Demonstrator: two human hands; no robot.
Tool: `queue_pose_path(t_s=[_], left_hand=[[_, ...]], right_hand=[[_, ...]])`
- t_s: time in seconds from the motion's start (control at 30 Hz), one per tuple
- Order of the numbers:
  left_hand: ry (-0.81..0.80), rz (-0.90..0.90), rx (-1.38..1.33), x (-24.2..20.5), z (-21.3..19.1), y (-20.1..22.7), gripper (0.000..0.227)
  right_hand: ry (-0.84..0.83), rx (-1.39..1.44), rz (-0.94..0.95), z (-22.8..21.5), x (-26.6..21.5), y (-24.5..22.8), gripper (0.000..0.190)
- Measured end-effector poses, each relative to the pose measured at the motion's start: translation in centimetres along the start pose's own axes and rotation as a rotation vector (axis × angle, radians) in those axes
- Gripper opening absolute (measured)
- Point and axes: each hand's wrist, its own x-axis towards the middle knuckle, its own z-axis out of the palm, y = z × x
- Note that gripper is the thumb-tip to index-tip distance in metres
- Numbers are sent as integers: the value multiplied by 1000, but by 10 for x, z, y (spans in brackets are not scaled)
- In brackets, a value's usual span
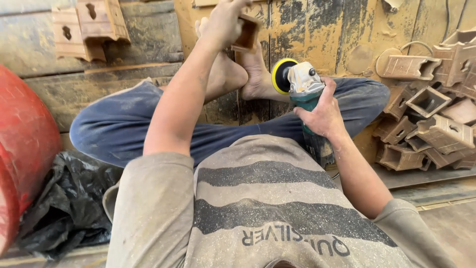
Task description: The person sits cross-legged on the floor and uses an angle grinder with a sanding disc to smooth the edges of small wooden pieces. They hold each piece with one hand and grind it against the rotating disc, then place the finished piece into a red bucket.
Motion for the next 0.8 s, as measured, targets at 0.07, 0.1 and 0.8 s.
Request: queue_pose_path(t_s=[0.07,0.1,0.8], left_hand=[[27,-126,89,-13,-12,12,72],[19,-152,209,-16,-1,1,70],[-26,-208,239,-24,-9,22,33]], right_hand=[[33,26,16,-2,2,4,87],[22,39,10,-2,2,5,85],[-106,32,-51,9,39,-14,87]])
